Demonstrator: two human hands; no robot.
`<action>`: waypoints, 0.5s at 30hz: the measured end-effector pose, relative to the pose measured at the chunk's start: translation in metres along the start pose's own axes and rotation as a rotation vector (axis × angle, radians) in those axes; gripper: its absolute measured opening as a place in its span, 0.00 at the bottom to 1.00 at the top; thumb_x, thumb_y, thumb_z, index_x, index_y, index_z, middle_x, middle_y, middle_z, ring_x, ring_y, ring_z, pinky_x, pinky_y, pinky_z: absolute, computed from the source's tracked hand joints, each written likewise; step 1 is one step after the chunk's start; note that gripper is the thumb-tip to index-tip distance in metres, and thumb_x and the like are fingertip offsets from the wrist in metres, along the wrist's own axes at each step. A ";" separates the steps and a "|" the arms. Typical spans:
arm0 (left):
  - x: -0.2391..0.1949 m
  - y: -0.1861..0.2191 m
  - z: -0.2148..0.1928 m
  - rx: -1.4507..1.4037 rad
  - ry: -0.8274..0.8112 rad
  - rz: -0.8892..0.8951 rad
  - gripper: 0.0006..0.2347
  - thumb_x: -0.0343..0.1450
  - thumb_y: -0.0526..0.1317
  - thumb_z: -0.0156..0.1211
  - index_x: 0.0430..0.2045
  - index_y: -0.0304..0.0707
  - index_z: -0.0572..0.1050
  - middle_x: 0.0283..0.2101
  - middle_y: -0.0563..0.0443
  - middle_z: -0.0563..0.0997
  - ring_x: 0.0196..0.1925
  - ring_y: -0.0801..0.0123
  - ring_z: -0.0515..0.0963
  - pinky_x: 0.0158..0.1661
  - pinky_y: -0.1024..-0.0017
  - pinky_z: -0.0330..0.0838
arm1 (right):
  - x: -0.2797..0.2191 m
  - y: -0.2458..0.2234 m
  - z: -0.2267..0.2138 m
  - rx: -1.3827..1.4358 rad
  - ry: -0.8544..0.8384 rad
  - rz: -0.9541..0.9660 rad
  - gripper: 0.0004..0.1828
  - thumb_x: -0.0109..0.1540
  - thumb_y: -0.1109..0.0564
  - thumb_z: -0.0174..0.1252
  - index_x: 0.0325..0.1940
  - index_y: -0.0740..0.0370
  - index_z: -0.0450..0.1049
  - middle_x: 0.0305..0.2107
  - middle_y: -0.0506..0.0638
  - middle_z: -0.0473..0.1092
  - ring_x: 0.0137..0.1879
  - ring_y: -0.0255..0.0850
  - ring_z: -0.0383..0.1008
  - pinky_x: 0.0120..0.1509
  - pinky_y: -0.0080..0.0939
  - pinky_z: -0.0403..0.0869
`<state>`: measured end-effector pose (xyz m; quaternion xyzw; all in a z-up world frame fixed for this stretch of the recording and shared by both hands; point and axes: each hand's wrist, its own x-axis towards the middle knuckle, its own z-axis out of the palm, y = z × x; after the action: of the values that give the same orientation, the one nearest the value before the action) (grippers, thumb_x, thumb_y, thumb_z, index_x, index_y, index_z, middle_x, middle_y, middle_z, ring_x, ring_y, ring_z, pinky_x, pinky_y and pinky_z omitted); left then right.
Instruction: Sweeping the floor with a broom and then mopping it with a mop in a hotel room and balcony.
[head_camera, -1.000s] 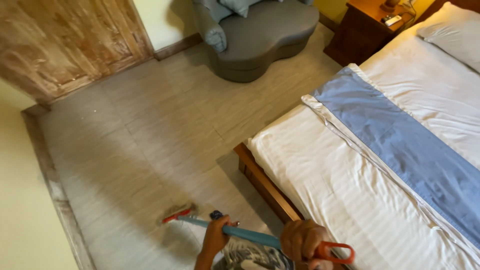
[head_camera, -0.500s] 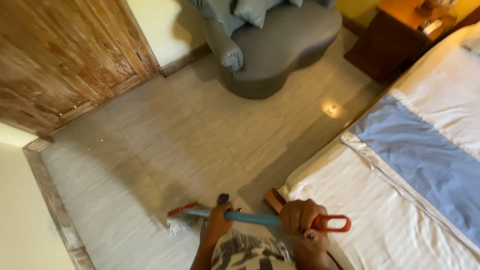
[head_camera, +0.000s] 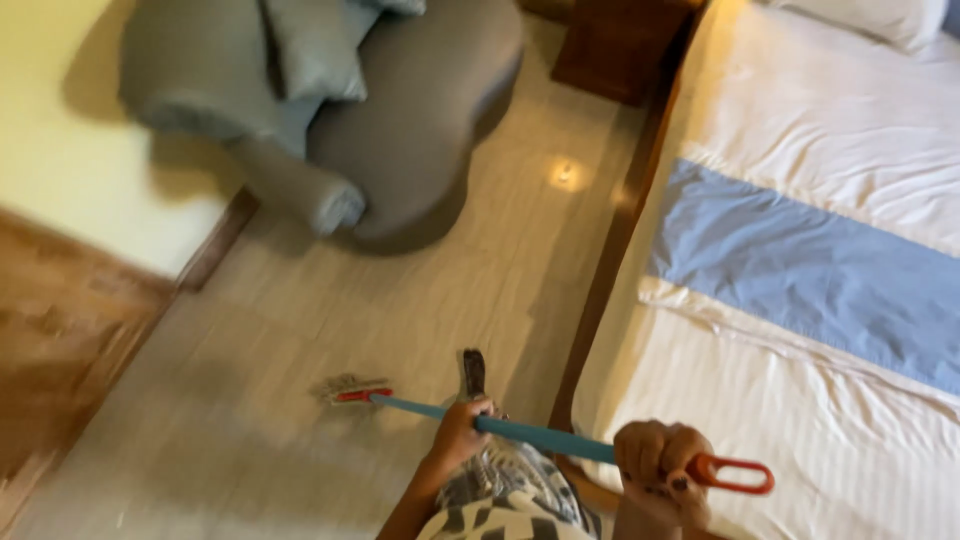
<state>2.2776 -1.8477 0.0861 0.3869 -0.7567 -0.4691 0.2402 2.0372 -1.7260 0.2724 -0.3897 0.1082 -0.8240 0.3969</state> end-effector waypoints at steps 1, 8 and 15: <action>0.030 -0.016 0.008 0.003 -0.013 0.027 0.12 0.67 0.37 0.65 0.16 0.36 0.67 0.15 0.44 0.72 0.16 0.61 0.72 0.21 0.62 0.63 | 0.023 0.009 -0.013 -0.013 -0.003 -0.026 0.14 0.61 0.55 0.60 0.26 0.57 0.64 0.12 0.45 0.60 0.15 0.37 0.56 0.22 0.40 0.58; 0.225 0.013 -0.036 -0.078 -0.170 0.224 0.15 0.70 0.37 0.66 0.17 0.34 0.65 0.16 0.43 0.67 0.17 0.66 0.68 0.24 0.66 0.67 | 0.176 0.059 -0.041 -0.134 -0.069 -0.216 0.15 0.61 0.52 0.62 0.27 0.56 0.63 0.11 0.44 0.61 0.13 0.34 0.58 0.19 0.36 0.58; 0.408 0.007 -0.041 -0.390 -0.361 0.260 0.15 0.74 0.40 0.62 0.19 0.37 0.64 0.17 0.47 0.68 0.27 0.69 0.82 0.31 0.68 0.77 | 0.310 0.077 -0.093 -0.338 -0.276 -0.248 0.15 0.64 0.54 0.60 0.28 0.57 0.63 0.13 0.46 0.65 0.15 0.37 0.63 0.20 0.40 0.62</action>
<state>2.0664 -2.1988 0.1107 0.1435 -0.7258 -0.6324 0.2296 1.8949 -2.0179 0.3449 -0.5696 0.1407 -0.7756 0.2328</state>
